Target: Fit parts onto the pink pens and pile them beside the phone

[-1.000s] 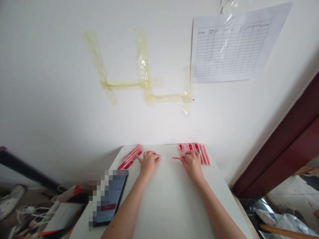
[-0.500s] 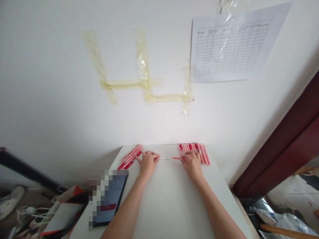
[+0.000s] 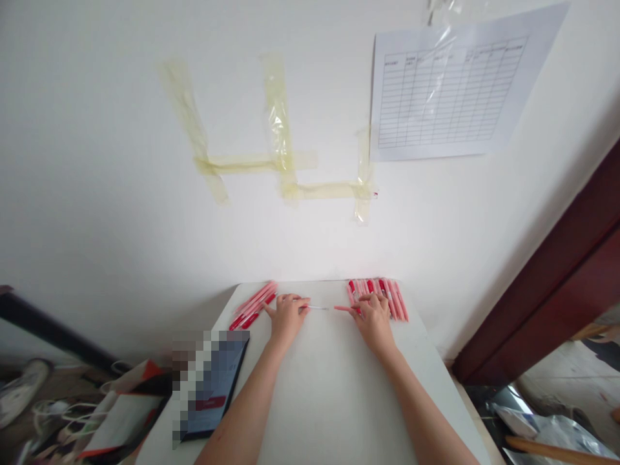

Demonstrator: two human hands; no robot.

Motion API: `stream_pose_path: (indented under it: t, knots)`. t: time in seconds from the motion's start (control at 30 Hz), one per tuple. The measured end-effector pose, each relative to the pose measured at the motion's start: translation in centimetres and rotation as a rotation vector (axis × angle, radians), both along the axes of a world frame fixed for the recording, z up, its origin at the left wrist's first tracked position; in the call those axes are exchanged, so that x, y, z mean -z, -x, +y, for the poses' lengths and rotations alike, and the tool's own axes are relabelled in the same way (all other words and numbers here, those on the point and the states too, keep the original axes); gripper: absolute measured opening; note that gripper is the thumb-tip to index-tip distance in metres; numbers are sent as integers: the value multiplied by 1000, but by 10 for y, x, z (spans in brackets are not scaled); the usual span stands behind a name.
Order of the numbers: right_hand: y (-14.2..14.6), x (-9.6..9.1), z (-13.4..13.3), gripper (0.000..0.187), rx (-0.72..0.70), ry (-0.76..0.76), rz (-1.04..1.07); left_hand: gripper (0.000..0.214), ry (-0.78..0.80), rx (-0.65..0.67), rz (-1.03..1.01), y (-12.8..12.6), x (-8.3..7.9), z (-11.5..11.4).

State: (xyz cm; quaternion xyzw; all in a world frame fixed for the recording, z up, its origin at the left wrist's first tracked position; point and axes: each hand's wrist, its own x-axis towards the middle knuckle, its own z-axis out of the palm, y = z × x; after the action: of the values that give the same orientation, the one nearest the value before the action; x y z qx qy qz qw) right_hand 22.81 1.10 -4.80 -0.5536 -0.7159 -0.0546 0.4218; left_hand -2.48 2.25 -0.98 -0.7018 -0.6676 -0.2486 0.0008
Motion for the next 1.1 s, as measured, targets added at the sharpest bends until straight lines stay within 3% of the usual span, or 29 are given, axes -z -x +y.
stream_pose_path:
  t: [0.13, 0.4, 0.53, 1.1]
  knots:
    - [7, -5, -5, 24, 21, -29, -31, 24, -2, 13, -13, -1, 0, 0]
    - [28, -13, -16, 17, 194, -39, -168, 28, -9, 135, 19, -19, 2, -7]
    - [30, -12, -17, 14, 194, -13, -219, 24, 3, 186, 30, -28, 2, -11]
    - [29, -6, -14, 18, 186, 28, -223, 14, -4, 174, 19, -30, 6, -8]
